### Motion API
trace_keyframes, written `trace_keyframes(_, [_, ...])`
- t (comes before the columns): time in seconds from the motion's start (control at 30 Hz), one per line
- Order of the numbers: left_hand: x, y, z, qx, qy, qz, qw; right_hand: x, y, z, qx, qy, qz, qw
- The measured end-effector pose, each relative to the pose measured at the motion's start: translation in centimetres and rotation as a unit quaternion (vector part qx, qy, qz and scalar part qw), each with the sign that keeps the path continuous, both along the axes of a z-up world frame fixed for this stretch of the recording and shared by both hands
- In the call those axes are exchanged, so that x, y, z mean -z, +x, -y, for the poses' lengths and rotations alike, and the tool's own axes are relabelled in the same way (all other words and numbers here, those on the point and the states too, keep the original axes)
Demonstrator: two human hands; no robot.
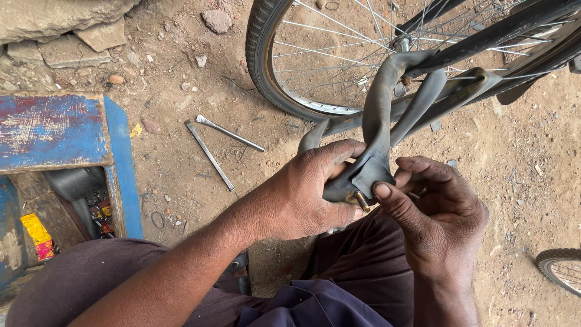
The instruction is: The person applies glue to a bicycle inner tube and a patch, then presses the patch onto the tube. They use a wrench to tighten the valve stem nut on the inner tube.
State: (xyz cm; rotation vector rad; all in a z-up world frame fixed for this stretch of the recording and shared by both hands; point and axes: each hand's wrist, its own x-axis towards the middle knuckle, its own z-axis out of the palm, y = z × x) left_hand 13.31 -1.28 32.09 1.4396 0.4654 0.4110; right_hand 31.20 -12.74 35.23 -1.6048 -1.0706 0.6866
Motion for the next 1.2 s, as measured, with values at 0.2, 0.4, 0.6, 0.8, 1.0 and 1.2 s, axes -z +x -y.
trace_keyframes(0.2, [-0.7,-0.6,-0.2,0.010,-0.069,0.019,0.997,-0.2,1.1,-0.6,-0.011,0.074,-0.085,0.994])
trace_keyframes(0.4, [-1.3,-0.1,-0.1,0.011,-0.072,-0.004,0.997,-0.2,0.5,-0.6,-0.062,-0.076,-0.059,0.993])
trace_keyframes(0.6, [-1.1,0.0,0.0,0.014,-0.035,-0.050,0.998,0.0,1.0,-0.9,-0.092,-0.065,-0.077,0.991])
trace_keyframes(0.8, [-1.1,0.7,0.9,0.008,0.053,-0.074,0.996,0.1,0.9,-0.8,-0.054,-0.106,-0.070,0.990])
trace_keyframes(1.0, [-1.0,0.7,1.3,-0.001,0.074,-0.079,0.994,0.0,0.4,-1.5,-0.074,-0.084,-0.156,0.981])
trace_keyframes(1.2, [-0.6,0.6,1.1,0.001,0.078,-0.068,0.995,0.5,0.2,-1.9,-0.094,-0.073,-0.028,0.992])
